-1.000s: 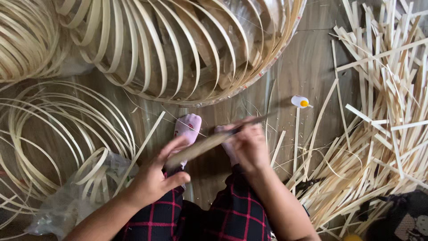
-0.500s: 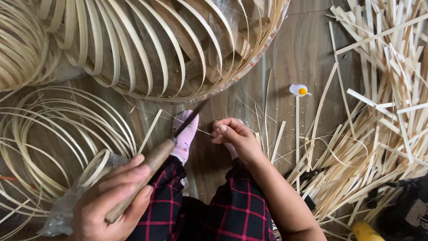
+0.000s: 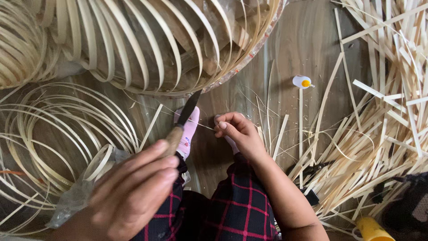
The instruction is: The person constructs a bamboo lamp shade by applying glue to bamboo strips and securing them onto a circular frame.
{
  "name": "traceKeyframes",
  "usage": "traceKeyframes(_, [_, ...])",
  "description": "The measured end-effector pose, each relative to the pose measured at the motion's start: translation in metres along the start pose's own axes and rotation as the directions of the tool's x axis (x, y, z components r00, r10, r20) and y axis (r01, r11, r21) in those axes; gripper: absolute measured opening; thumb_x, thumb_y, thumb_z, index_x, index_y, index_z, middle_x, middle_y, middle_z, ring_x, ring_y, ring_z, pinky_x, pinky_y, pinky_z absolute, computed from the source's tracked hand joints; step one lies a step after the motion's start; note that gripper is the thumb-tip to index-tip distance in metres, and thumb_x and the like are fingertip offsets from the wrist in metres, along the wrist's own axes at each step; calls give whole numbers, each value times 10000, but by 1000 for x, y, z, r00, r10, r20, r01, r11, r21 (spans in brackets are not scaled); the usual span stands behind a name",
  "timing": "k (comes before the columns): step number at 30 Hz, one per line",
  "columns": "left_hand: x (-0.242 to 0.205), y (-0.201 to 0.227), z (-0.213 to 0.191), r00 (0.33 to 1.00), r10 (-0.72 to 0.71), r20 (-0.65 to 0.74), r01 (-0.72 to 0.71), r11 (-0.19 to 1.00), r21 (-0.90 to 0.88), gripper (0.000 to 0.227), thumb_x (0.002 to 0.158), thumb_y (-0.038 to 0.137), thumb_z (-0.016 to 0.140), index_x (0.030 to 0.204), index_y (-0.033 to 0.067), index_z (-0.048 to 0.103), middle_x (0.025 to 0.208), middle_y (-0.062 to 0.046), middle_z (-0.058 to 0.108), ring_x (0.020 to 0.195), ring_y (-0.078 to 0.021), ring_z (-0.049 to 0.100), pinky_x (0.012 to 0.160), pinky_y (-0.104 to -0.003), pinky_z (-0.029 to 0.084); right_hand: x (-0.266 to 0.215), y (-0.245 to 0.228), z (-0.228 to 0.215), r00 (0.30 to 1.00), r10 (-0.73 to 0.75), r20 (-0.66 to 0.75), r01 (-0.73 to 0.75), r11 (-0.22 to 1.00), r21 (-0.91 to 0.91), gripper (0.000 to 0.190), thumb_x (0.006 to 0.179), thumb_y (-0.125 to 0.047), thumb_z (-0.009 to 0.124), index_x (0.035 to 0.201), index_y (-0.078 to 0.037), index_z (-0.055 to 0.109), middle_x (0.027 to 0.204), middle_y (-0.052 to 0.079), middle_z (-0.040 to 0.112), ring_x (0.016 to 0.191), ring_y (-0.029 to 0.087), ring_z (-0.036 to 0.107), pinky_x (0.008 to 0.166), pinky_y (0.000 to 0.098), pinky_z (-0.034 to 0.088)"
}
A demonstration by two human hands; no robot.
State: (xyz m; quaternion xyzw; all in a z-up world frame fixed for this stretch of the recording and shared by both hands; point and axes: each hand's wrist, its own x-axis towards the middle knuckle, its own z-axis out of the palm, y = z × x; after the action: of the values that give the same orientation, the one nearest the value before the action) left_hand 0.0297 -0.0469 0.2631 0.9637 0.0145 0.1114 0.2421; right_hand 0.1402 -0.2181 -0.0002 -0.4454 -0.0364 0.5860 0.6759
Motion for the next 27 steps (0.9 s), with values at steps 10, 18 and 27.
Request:
traceKeyframes(10, [22, -7, 13, 985, 172, 33, -155, 944, -292, 145, 993, 125, 652, 1127, 71, 658, 1044, -92, 705, 1066, -262, 712, 947, -507, 605, -10, -20, 18, 993, -106, -55, 79, 927, -366, 224, 998, -151, 673, 1160, 4, 672, 1021, 37, 735, 930, 98, 683, 857, 274, 559])
traceKeyframes(18, [43, -67, 42, 998, 33, -46, -55, 773, -632, 185, 1046, 150, 559, 1103, 159, 734, 703, 72, 563, 609, -76, 522, 589, -261, 469, -2, -63, 41, 901, -431, 55, 341, 623, -704, 267, 954, -122, 711, 1201, -31, 665, 1146, 130, 723, 950, 144, 725, 851, 286, 588])
traceKeyframes(27, [100, -59, 74, 971, 235, -37, -194, 693, -694, 249, 1073, 127, 539, 1313, 184, 578, 1051, 0, 759, 817, -60, 717, 650, -175, 581, 36, -110, 79, 843, -538, 17, 476, 730, -490, 240, 1011, -103, 661, 1231, -19, 613, 1172, 144, 704, 1018, 172, 717, 934, 304, 579])
